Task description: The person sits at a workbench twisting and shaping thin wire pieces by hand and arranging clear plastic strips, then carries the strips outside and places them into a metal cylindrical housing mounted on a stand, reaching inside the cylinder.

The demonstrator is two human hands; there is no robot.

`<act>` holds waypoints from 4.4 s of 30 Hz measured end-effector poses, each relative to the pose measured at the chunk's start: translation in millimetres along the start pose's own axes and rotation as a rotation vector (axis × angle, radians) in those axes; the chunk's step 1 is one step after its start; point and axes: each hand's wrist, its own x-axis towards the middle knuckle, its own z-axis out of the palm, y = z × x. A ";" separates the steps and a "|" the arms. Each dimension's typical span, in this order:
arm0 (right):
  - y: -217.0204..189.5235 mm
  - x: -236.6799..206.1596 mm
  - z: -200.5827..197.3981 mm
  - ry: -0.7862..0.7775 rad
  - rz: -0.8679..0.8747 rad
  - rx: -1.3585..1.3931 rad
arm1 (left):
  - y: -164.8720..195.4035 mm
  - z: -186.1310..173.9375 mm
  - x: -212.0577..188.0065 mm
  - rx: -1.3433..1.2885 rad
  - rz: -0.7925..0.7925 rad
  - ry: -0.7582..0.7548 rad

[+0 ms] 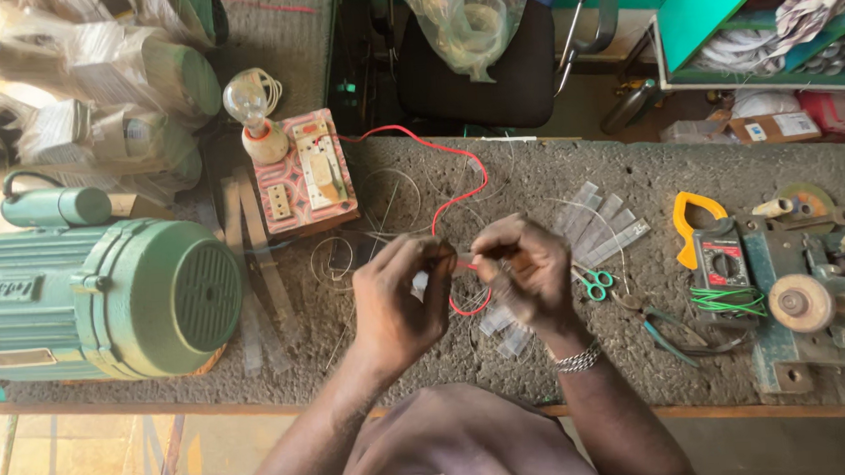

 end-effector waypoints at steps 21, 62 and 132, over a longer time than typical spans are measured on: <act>-47.8 3.3 17.4 -0.113 -0.201 -0.546 | 6.6 -12.2 -6.3 -0.146 -0.137 -0.100; 23.7 -1.3 1.7 0.077 0.269 0.086 | -49.3 23.8 -29.0 -0.449 -0.494 -0.238; -3.7 -4.1 10.9 -0.020 0.122 -0.414 | -40.9 10.1 -14.0 -0.220 -0.210 -0.120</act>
